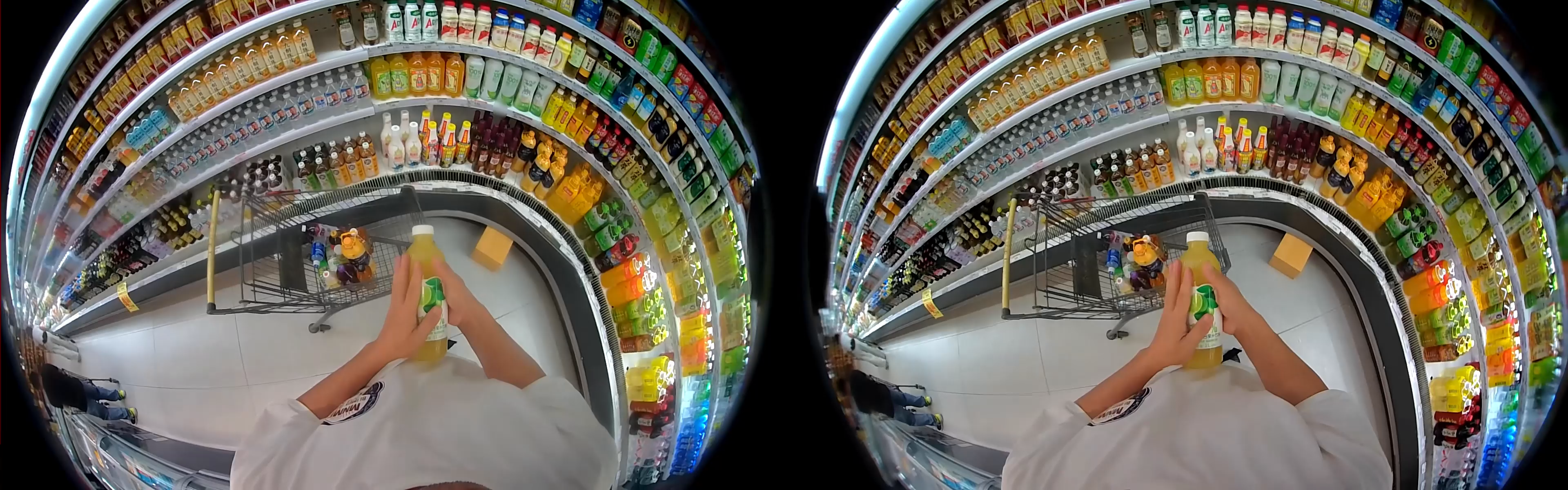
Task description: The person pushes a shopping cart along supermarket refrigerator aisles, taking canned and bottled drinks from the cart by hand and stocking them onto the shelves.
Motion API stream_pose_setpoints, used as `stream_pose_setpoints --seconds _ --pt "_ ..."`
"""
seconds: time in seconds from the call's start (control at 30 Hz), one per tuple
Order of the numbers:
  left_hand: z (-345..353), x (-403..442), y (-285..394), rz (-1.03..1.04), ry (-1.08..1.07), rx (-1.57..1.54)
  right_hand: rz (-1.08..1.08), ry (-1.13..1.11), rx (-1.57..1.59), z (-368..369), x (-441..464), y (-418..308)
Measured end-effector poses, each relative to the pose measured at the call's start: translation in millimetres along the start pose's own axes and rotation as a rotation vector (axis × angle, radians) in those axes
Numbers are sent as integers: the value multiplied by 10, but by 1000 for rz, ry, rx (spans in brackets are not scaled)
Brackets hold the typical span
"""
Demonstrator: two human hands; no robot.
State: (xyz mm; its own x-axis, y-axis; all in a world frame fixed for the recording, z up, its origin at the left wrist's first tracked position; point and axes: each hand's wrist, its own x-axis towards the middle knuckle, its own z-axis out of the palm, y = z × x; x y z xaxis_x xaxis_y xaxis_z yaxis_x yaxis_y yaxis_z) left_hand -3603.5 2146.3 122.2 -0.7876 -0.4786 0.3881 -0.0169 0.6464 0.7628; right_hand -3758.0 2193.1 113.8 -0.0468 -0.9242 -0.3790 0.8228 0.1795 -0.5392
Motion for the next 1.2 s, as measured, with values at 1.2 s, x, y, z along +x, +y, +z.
stream_pose_setpoints --seconds 1.2 --pt "170 263 -381 48 -332 -387 -161 194 253 -117 -457 -40"
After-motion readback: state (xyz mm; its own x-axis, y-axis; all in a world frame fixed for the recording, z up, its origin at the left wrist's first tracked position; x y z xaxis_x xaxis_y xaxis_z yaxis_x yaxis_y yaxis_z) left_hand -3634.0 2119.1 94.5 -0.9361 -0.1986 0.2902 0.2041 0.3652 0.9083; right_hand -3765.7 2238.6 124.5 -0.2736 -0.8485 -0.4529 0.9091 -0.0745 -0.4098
